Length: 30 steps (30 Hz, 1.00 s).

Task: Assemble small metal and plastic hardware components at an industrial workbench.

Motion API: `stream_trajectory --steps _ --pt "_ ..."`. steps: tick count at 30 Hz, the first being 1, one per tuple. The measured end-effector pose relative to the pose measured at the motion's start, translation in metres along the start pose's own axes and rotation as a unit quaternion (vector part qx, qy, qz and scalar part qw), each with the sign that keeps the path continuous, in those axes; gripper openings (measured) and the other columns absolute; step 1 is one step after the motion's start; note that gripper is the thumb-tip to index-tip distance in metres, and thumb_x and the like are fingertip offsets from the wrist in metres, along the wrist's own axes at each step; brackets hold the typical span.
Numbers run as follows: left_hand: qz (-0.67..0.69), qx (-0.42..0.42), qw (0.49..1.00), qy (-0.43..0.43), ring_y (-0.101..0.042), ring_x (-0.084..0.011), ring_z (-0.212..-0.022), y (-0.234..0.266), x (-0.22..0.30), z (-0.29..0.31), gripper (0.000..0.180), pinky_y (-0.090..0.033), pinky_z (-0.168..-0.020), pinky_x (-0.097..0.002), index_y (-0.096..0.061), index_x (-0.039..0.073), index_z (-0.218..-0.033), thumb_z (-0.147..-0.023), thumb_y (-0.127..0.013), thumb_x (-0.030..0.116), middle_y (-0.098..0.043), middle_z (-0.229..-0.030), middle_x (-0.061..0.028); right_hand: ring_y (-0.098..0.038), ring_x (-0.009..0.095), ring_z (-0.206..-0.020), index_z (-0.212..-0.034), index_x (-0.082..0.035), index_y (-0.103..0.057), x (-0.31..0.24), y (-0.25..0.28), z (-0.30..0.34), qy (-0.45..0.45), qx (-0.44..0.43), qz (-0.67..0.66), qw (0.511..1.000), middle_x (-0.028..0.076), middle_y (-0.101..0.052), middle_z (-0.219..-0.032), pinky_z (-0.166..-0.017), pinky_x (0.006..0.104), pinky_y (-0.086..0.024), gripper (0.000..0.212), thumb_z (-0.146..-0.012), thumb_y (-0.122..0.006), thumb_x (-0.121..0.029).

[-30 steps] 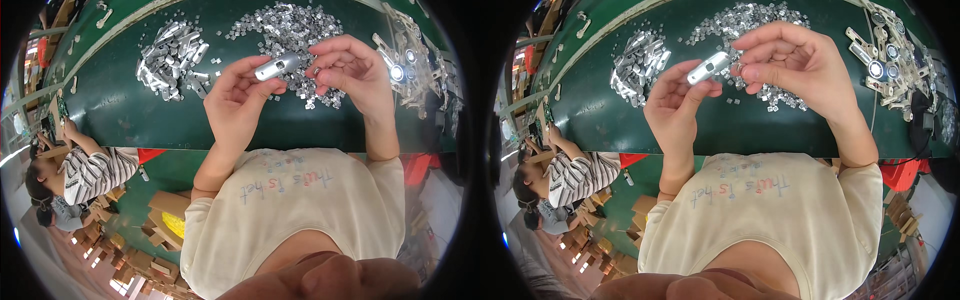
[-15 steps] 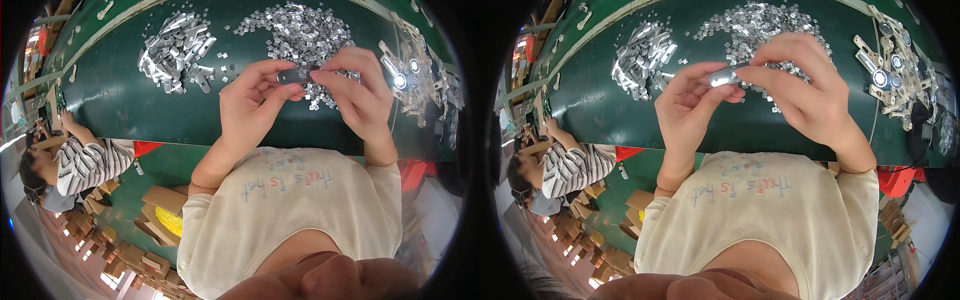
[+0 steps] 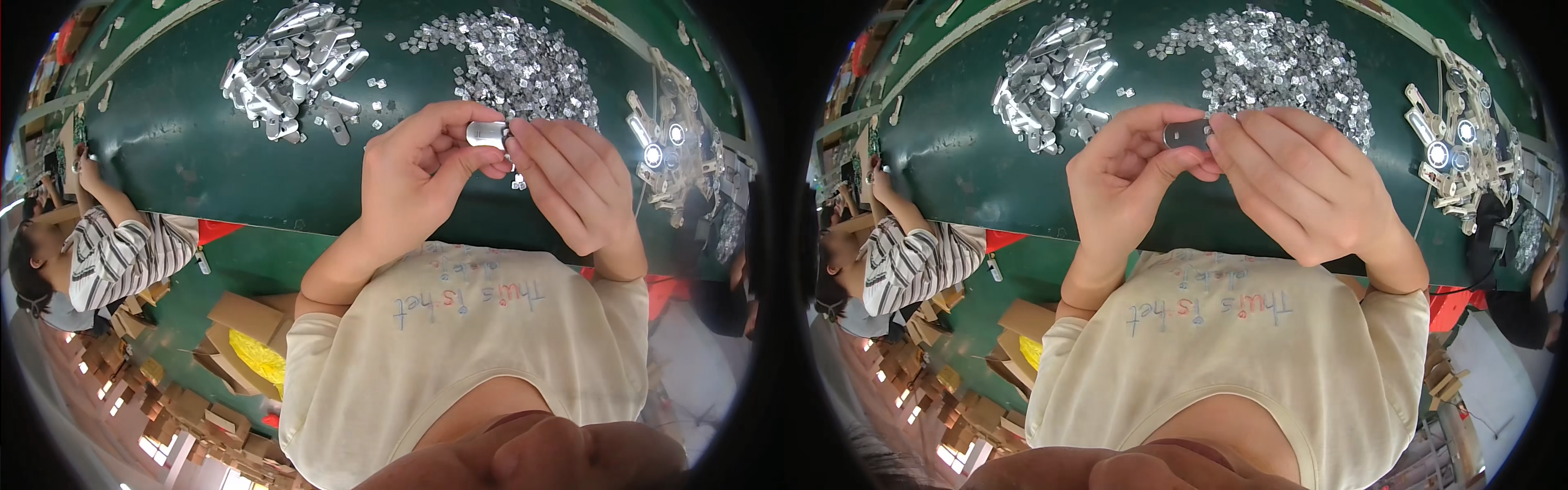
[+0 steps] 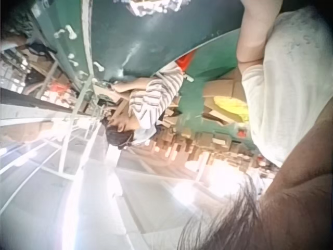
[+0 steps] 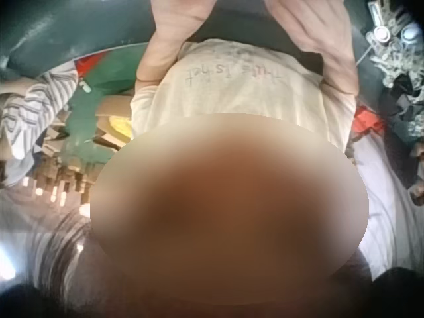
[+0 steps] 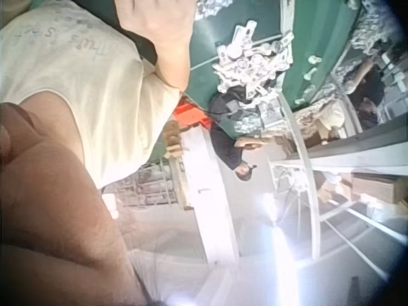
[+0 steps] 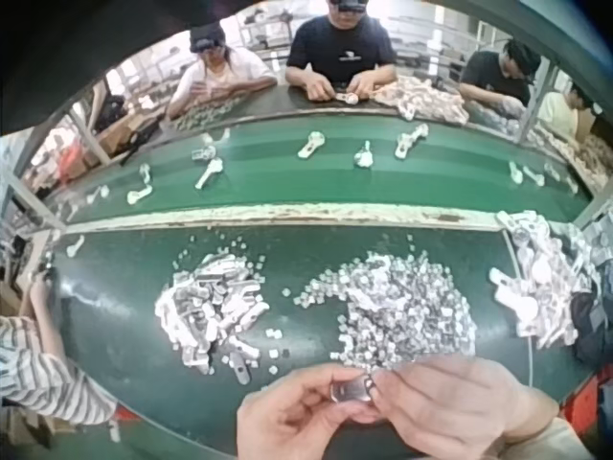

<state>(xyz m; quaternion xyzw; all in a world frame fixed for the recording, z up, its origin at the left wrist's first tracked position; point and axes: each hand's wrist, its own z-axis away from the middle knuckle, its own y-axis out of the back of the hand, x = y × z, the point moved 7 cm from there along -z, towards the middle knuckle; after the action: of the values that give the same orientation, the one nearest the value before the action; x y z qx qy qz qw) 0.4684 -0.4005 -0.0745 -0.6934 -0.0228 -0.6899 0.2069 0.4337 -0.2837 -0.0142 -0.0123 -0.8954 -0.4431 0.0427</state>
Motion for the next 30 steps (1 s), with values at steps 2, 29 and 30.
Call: stream_trajectory --steps 2,29,30 --pt "0.012 0.004 1.000 -0.003 -0.063 -0.0160 -0.073 0.002 -0.003 0.000 0.023 -0.052 -0.067 -0.0243 -0.055 -0.007 -0.103 -0.080 -0.054 -0.011 -0.062 -0.083 -0.0124 -0.058 0.023 -0.084 -0.076 0.004 -0.061 0.001 -0.003 -0.002 0.003 0.005 0.004 1.000 0.014 -0.062 -0.092 -0.071 0.0318 -0.050 0.018 -0.061 -0.062 -0.005" --pt "-0.018 0.079 0.997 -0.005 -0.062 -0.0146 -0.079 0.045 -0.092 -0.041 0.022 -0.050 -0.074 -0.0259 -0.048 -0.004 -0.108 -0.087 -0.051 -0.003 -0.061 -0.088 -0.0097 -0.017 0.039 -0.131 -0.132 -0.013 -0.036 0.369 -0.310 -0.118 -0.382 -0.212 0.103 0.893 0.015 -0.018 -0.144 -0.099 0.0565 -0.027 0.054 -0.080 -0.049 -0.012" --pt "-0.027 0.080 0.996 0.002 -0.062 -0.0148 -0.079 0.044 -0.090 -0.037 0.022 -0.051 -0.074 -0.0260 -0.049 -0.004 -0.108 -0.086 -0.051 -0.003 -0.062 -0.089 -0.0099 -0.020 0.039 -0.130 -0.129 -0.015 -0.041 0.366 -0.315 -0.113 -0.425 -0.217 0.080 0.875 0.015 -0.021 -0.142 -0.098 0.0552 -0.028 0.050 -0.080 -0.050 -0.014"
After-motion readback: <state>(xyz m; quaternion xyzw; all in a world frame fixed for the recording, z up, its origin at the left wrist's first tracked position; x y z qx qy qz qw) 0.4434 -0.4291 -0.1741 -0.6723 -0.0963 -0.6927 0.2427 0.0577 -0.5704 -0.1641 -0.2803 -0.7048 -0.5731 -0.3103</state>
